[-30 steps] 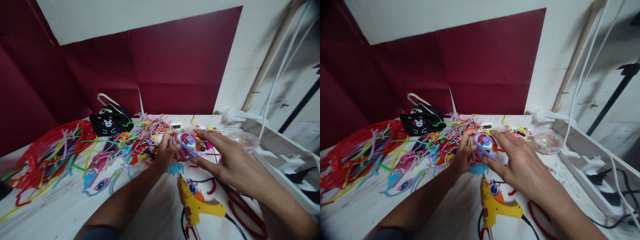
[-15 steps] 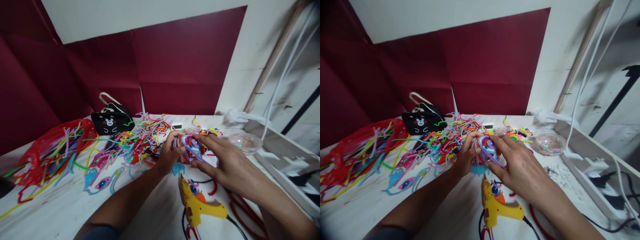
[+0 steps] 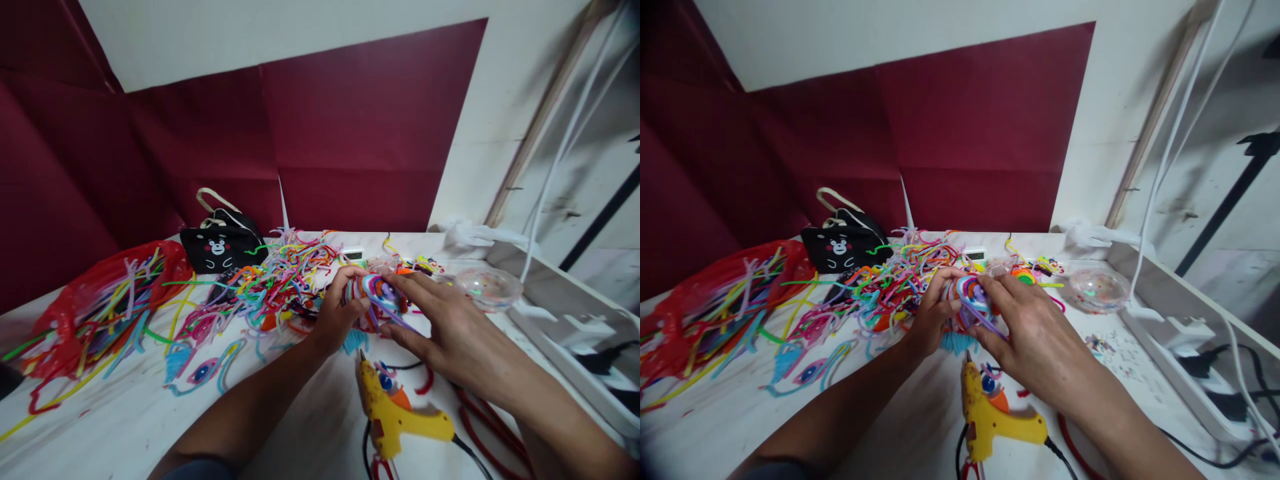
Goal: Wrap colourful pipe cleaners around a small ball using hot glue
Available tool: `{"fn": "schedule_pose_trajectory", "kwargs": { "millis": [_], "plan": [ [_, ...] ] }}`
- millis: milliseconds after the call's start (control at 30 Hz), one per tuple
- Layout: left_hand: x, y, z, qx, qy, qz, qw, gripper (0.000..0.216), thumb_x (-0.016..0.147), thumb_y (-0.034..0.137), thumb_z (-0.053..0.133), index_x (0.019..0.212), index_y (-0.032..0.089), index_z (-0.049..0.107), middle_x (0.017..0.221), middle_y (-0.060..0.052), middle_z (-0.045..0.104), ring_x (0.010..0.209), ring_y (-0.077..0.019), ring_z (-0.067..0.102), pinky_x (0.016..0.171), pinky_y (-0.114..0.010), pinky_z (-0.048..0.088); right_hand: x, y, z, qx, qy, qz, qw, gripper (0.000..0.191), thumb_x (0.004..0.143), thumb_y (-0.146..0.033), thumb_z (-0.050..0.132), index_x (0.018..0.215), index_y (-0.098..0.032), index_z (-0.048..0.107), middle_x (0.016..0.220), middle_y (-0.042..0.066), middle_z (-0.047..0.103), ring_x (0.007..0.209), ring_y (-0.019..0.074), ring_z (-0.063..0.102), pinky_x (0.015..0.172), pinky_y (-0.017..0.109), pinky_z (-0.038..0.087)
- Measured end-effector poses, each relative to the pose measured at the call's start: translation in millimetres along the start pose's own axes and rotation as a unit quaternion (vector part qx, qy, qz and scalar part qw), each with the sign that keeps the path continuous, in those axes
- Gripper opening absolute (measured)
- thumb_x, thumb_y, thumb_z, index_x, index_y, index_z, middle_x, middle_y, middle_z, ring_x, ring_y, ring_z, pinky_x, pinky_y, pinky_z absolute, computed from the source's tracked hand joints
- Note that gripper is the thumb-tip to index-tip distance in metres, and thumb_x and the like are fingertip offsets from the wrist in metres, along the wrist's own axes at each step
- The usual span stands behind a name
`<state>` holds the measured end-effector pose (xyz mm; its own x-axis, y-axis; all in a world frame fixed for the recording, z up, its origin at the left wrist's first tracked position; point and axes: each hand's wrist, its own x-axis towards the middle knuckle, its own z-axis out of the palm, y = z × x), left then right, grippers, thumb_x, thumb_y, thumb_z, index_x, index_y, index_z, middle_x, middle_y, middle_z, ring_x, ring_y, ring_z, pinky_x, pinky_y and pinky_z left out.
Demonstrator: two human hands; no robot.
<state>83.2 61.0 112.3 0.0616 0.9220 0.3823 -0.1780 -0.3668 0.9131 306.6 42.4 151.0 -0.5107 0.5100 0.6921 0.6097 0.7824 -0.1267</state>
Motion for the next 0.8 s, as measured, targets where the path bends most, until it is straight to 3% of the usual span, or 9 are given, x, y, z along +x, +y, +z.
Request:
{"fn": "schedule_pose_trajectory", "kwargs": {
  "millis": [167,500,800],
  "plan": [
    [-0.1,-3.3,-1.1,0.003,-0.004,-0.003,1.000,0.052,0.082,0.056,0.090,0.120,0.027,0.068,0.102,0.000,0.068,0.087,-0.0200,0.058,0.079,-0.032,0.049,-2.6,0.7,5.2,-0.016,0.008,-0.003,1.000,0.058,0.109,-0.033,0.075,0.164,-0.017,0.070,0.147,0.022,0.087,0.124,0.0421,0.088,0.101,0.056,0.075],
    [0.3,-4.4,-0.2,0.003,0.004,-0.005,1.000,0.049,0.079,0.048,0.087,0.119,0.026,0.069,0.102,0.000,0.069,0.089,-0.0196,0.058,0.081,-0.031,0.048,-0.2,9.4,-0.7,-0.035,-0.027,-0.024,0.999,0.060,0.109,-0.032,0.074,0.166,-0.018,0.071,0.141,0.020,0.088,0.117,0.0372,0.088,0.098,0.047,0.072],
    [0.5,-4.2,1.4,-0.004,0.008,-0.023,1.000,0.049,0.079,0.047,0.087,0.121,0.026,0.072,0.102,0.000,0.071,0.089,-0.0192,0.060,0.079,-0.030,0.049,2.2,4.5,2.5,-0.038,-0.026,-0.016,0.999,0.057,0.106,-0.029,0.078,0.161,-0.013,0.074,0.139,0.022,0.088,0.114,0.0407,0.090,0.094,0.051,0.076]
  ]
}}
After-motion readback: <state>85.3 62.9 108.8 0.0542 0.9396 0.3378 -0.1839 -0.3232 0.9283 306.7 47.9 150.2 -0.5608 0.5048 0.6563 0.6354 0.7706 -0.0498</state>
